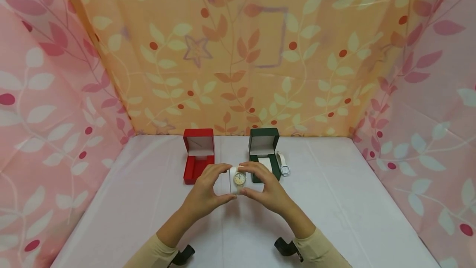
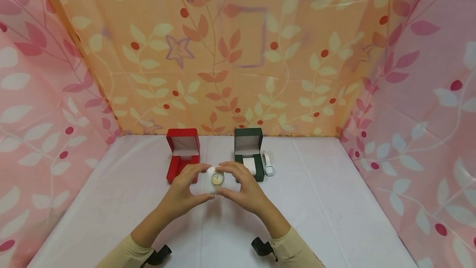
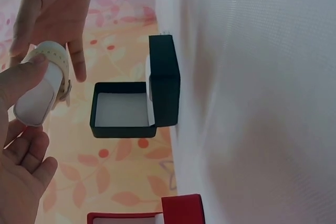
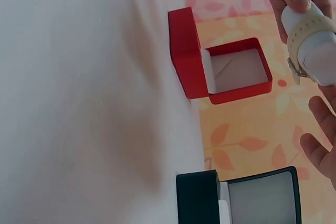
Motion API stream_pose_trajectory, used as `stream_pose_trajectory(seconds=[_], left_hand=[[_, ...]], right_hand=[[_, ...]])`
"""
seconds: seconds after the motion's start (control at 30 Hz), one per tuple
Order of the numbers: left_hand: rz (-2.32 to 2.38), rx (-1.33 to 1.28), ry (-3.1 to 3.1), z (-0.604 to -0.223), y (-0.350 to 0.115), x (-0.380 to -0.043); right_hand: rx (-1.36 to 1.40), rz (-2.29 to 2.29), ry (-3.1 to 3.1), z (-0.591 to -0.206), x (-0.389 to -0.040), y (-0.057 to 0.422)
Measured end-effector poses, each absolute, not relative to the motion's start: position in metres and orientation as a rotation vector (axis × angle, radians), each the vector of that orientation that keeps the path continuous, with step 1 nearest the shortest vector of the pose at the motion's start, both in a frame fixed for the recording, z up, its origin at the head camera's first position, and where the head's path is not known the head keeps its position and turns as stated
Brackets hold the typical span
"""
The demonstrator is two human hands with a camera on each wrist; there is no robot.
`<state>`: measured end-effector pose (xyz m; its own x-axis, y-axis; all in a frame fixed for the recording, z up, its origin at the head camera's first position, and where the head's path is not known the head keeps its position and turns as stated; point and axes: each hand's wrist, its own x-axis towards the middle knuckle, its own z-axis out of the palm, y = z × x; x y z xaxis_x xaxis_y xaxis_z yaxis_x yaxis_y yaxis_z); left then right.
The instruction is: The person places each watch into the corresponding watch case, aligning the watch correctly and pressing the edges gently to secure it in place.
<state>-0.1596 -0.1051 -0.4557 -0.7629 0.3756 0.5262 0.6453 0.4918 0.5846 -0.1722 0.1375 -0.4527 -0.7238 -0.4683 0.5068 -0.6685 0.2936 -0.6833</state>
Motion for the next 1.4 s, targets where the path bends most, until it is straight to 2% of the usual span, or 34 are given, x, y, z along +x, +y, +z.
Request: stream_pose_trajectory(seconds=[0.7, 1.4], left_hand=[[-0.983, -0.875, -2.386, -0.451, -0.105, -0.157], [-1.011, -0.907, -2.374, -0.450, -0.107, -0.157]], right_hand=[[0.861, 1.531, -2.395, -0.449, -0.164, 0.126], [0.975, 1.396, -2.379, -0.447, -0.165, 0.131]])
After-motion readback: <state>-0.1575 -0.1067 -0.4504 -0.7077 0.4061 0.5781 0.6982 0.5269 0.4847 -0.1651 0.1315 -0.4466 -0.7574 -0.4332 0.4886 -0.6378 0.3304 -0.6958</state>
